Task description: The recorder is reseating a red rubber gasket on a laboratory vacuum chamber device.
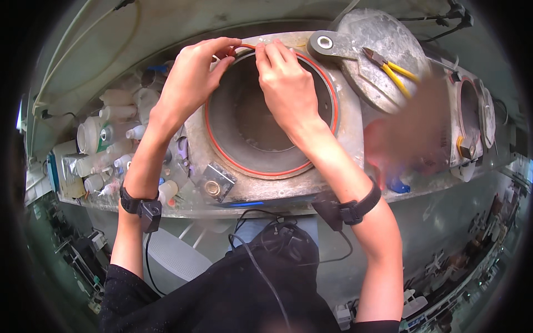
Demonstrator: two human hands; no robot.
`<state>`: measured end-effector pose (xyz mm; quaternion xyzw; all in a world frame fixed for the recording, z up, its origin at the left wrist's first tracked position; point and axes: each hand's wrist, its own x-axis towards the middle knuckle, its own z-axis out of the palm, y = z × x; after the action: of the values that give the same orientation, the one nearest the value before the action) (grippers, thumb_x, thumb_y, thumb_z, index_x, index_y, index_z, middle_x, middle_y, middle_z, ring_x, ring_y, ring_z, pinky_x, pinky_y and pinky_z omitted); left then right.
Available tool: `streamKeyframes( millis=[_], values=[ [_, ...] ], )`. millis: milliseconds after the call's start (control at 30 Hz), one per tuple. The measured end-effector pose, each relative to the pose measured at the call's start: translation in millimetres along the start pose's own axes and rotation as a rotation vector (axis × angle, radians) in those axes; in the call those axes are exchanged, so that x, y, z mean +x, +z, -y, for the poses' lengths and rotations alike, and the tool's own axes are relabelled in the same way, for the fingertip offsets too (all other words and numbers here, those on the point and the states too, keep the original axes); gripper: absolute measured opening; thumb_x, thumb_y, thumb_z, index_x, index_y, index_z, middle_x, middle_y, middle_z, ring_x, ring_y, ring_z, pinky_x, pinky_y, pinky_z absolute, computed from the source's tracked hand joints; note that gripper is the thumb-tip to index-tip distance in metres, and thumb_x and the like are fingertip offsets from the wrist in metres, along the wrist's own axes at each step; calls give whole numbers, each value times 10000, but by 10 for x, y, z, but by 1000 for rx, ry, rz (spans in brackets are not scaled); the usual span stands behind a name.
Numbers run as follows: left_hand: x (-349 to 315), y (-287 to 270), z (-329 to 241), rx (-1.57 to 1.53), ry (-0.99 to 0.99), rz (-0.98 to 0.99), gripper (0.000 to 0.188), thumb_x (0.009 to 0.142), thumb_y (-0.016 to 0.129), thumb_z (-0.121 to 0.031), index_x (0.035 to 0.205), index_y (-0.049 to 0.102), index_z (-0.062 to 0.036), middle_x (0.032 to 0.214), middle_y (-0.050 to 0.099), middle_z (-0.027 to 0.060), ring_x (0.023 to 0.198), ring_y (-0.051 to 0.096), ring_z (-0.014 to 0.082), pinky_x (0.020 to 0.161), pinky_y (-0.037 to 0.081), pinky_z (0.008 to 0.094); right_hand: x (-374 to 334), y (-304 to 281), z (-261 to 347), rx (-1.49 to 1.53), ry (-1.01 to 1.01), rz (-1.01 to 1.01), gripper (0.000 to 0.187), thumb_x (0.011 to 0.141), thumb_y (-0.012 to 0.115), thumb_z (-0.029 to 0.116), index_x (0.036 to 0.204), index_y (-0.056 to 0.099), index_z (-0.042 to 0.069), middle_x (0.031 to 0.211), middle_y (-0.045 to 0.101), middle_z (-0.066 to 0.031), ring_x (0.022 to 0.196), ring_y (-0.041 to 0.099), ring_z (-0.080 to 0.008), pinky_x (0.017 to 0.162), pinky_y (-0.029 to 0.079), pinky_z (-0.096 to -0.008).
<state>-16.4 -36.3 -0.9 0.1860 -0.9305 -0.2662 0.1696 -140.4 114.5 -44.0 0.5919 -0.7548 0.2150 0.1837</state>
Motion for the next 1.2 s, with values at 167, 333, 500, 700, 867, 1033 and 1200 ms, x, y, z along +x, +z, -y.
streamKeyframes(
  millis=[167,333,500,700,867,1033,1200],
  values=[
    [-32,-57,-21,101,109,6,327,923,703,-15,1246,742,-53,970,705,146,908,685,317,844,535,416,33,-33,12,5,-38,39,426,880,663,68,1301,669,11,1152,674,-94,1194,670,-288,986,597,-400],
    [0,-106,106,-15,141,87,347,906,701,28,1240,749,-56,940,685,143,883,676,318,803,537,418,40,17,38,-42,-72,53,454,853,678,80,1303,675,24,1162,672,-89,1202,664,-317,969,597,-418],
    [123,-195,210,-91,217,158,362,879,723,46,1224,753,-59,911,670,144,833,676,299,754,538,399,34,33,25,-31,-63,48,436,839,682,76,1270,692,15,1166,667,-93,1207,659,-328,956,607,-420],
    [288,-283,226,-26,310,284,271,869,755,10,1132,789,-51,847,674,124,765,677,283,713,538,375,37,34,35,-23,-66,59,414,843,681,73,1250,697,-2,1169,650,-98,1208,655,-335,931,625,-422],
    [343,-268,258,-57,260,310,217,867,784,-33,1083,791,-22,861,735,128,750,682,261,717,558,358,49,59,57,-43,-73,63,412,858,663,66,1261,685,-17,1165,633,-102,1207,645,-341,917,635,-429],
    [330,-314,25,-93,27,336,211,856,774,-33,1057,775,31,923,779,179,831,759,269,777,600,358,11,72,31,-134,-127,50,457,882,650,111,1323,645,-11,1200,612,-123,1231,615,-378,934,619,-467],
    [296,-269,121,-43,32,307,222,879,786,-58,1090,781,12,938,780,159,811,736,232,793,586,356,17,50,67,-152,-121,112,489,894,637,139,1364,632,1,1247,602,-130,1245,601,-392,965,593,-477]
  ],
)
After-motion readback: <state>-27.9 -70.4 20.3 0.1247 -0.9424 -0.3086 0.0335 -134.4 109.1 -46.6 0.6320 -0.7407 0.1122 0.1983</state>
